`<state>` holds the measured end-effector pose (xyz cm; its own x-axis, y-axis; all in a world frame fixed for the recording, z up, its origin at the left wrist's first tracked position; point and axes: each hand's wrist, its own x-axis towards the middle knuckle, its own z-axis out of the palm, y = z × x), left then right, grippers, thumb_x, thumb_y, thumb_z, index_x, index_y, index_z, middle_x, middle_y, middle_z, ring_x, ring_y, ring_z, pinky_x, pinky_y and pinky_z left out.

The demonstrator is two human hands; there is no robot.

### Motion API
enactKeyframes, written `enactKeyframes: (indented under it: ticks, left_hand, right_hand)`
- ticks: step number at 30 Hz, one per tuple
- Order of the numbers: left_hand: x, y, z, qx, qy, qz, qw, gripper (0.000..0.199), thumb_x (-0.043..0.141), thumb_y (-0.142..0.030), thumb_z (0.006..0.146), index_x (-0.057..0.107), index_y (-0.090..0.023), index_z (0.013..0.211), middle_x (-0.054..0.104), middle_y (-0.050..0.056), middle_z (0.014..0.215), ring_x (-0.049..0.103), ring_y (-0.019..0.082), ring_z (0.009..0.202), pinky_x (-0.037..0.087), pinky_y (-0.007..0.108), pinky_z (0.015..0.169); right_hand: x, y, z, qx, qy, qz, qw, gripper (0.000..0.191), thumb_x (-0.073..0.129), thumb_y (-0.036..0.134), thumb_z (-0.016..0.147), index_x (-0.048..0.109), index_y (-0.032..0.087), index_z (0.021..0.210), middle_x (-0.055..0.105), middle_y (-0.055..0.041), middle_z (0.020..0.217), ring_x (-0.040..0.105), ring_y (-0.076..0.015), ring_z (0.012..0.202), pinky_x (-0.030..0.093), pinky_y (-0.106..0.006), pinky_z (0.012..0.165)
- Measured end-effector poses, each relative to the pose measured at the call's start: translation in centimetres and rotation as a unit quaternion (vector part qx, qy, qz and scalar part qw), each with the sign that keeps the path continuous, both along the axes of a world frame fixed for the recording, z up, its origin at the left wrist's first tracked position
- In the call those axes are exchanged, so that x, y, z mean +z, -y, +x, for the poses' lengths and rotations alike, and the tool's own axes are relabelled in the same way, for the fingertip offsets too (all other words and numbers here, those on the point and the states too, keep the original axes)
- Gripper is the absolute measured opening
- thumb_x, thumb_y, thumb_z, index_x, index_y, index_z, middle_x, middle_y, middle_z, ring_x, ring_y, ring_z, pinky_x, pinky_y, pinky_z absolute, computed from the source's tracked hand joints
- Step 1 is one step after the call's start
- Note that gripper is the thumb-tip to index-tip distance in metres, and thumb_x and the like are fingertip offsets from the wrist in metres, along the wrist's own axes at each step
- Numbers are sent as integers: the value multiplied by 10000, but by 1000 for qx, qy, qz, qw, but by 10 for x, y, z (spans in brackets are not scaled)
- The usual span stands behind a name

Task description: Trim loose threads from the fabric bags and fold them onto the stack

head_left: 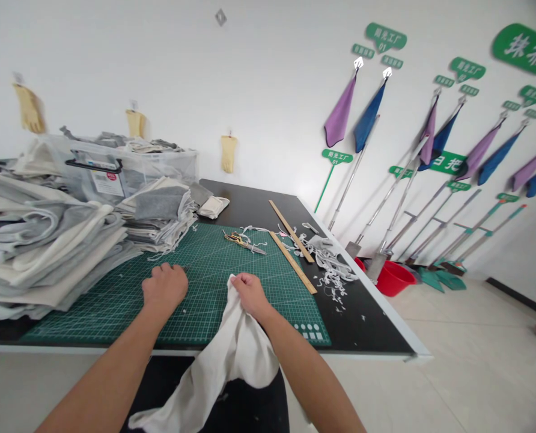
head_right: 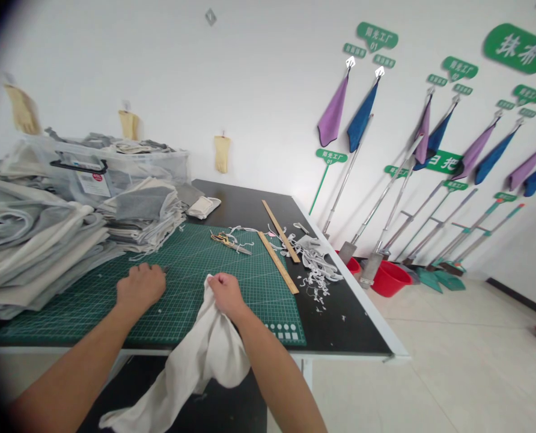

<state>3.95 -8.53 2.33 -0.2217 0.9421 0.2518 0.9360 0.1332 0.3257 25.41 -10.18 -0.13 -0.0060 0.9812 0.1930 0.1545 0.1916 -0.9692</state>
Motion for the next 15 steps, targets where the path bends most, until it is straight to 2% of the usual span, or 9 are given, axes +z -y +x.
enactKeyframes:
  ticks: [2, 4, 6, 8, 10, 13, 15]
  left_hand:
    - [3, 9, 6, -21, 32, 24, 999, 319, 391, -285, 951, 597, -89, 1094, 560, 205, 1218, 457, 378, 1234, 386, 596, 954]
    - [6, 20, 15, -69, 79, 43, 994, 400, 286, -275, 957, 603, -69, 1088, 555, 262, 1217, 412, 431, 1270, 332, 634, 980]
    - [6, 33, 28, -142, 145, 47, 978, 414, 295, -331, 955, 617, -114, 1099, 591, 229, 1220, 436, 390, 1281, 320, 566, 1044]
    - [3, 44, 44, -213, 225, 37, 950, 416, 358, -396, 945, 570, -164, 1217, 609, 159, 1274, 512, 295, 1248, 359, 442, 1069]
    - [-2, 52, 59, -260, 311, 18, 914, 502, 409, -441, 927, 464, -161, 1340, 598, 140, 1323, 556, 242, 1224, 404, 375, 1049]
    - [-5, 61, 76, -295, 420, -11, 858, 557, 461, -425, 899, 398, -124, 1364, 607, 149, 1307, 590, 224, 1188, 449, 355, 1007]
    - [-4, 66, 81, -313, 469, -41, 825, 494, 491, -386, 880, 455, -123, 1297, 678, 125, 1159, 651, 224, 1059, 495, 355, 928]
  right_hand:
    - [0, 0, 0, 1, -2, 2, 1000, 344, 617, 447, 807, 563, 183, 593, 451, 61, 528, 384, -100, 509, 302, -229, 504]
    - [1, 1, 0, 8, -4, 6, 1000, 339, 611, 449, 803, 595, 179, 600, 459, 54, 530, 382, -105, 516, 299, -233, 506]
    - [3, 3, 0, 19, -7, 11, 1000, 343, 605, 451, 809, 625, 172, 610, 459, 49, 534, 377, -107, 521, 299, -235, 515]
    - [6, 5, 0, 33, -12, 19, 999, 353, 602, 458, 816, 649, 168, 620, 476, 41, 550, 391, -111, 543, 316, -236, 540]
    - [9, 8, 1, 46, -19, 26, 998, 367, 601, 475, 818, 664, 164, 633, 510, 30, 580, 418, -119, 572, 344, -239, 570]
    - [13, 12, 4, 52, -34, 34, 997, 400, 587, 509, 824, 660, 158, 645, 524, 21, 595, 424, -122, 575, 360, -241, 570]
    - [14, 14, 7, 43, -44, 39, 997, 418, 587, 525, 824, 642, 157, 634, 498, 25, 580, 399, -115, 556, 340, -235, 539]
